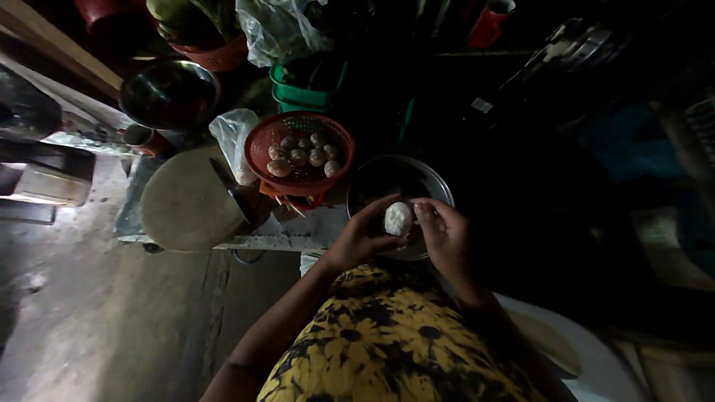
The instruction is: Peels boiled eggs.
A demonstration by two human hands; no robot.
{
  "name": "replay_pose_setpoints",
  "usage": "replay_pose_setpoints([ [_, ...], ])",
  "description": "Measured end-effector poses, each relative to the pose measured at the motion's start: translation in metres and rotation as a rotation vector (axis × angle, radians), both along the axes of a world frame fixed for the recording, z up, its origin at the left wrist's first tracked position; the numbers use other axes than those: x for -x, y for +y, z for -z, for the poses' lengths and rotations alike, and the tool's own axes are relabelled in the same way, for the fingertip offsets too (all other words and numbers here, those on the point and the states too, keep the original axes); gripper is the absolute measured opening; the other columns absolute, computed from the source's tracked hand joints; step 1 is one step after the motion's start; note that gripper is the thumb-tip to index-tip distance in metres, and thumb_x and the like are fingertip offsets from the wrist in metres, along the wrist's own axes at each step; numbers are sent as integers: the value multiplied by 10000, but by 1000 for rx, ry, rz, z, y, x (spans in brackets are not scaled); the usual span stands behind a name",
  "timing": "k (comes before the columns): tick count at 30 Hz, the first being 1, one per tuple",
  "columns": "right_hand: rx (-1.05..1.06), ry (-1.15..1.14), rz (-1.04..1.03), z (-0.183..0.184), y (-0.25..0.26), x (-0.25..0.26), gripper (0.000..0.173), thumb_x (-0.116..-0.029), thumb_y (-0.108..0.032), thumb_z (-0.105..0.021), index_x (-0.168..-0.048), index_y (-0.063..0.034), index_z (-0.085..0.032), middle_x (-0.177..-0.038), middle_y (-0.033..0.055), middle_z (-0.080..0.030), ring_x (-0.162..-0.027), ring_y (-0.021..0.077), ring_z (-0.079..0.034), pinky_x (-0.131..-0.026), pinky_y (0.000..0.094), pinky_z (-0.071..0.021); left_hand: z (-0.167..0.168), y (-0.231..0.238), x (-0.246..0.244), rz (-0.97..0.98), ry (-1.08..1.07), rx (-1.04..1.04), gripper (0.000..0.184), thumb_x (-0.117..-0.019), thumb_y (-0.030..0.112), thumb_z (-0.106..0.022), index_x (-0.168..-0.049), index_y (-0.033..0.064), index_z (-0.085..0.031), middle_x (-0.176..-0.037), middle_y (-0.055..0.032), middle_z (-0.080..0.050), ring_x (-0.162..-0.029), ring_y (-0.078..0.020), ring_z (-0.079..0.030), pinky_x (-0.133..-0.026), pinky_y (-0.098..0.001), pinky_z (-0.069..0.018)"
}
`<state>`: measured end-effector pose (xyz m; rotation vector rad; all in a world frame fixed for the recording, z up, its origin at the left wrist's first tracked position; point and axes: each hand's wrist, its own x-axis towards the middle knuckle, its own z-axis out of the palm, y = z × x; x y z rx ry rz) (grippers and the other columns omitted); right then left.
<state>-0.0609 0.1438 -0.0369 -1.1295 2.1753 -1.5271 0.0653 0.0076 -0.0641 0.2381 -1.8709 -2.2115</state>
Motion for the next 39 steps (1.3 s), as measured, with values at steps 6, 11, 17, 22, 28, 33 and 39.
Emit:
replay_pose_setpoints([
  [6,-57,-1,-8,-2,-5,-5,262,-953,-205,-674,-1096,5,-737,-954,78,-710,-809,10,-657,-721,147,-549,-1,8,1,-121,-23,280,613,-910,136,-760,-1448,-12,-507,-1289,-144,-643,-1105,-137,-663,-979,-311,-555],
  [11,-16,303,7,5,-7,-9,217,-961,-85,-610,-1022,62,-757,-861,156,-710,-754,119,-671,-723,200,-561,2,8,1,-136,-12,410,602,-915,127,-749,-1445,-31,-511,-1272,-177,-654,-1120,-166,-665,-992,-330,-546],
  [17,19,176,-37,6,-5,-2,237,-993,-117,-583,-1016,55,-745,-880,114,-699,-785,42,-649,-736,156,-542,4,4,0,-92,26,287,627,-918,115,-748,-1459,-55,-481,-1275,-176,-657,-1094,-154,-679,-970,-322,-566],
  [22,22,123,-48,7,-6,-1,228,-975,-136,-622,-1045,44,-742,-913,102,-695,-811,20,-651,-744,140,-543,5,2,0,-79,47,277,621,-928,117,-741,-1464,-52,-475,-1281,-175,-654,-1101,-158,-678,-975,-330,-567],
  [28,38,292,-30,11,-9,-4,220,-980,-79,-590,-1013,65,-752,-873,148,-708,-791,98,-663,-750,187,-550,6,0,-1,-51,32,168,626,-931,98,-737,-1471,-52,-460,-1267,-162,-665,-1079,-147,-691,-966,-318,-577],
  [33,40,364,-13,16,-8,-4,213,-990,-41,-549,-1007,85,-720,-872,185,-697,-798,168,-683,-777,239,-569,6,0,-2,-28,-7,98,619,-923,84,-738,-1470,-36,-473,-1260,-145,-668,-1058,-133,-690,-944,-306,-580],
  [39,-27,52,31,10,-4,4,210,-1023,-75,-541,-1060,74,-684,-913,116,-680,-754,36,-652,-698,190,-567,6,1,-3,4,16,-109,606,-927,57,-711,-1475,-16,-464,-1337,-127,-601,-1102,-150,-665,-965,-329,-573],
])
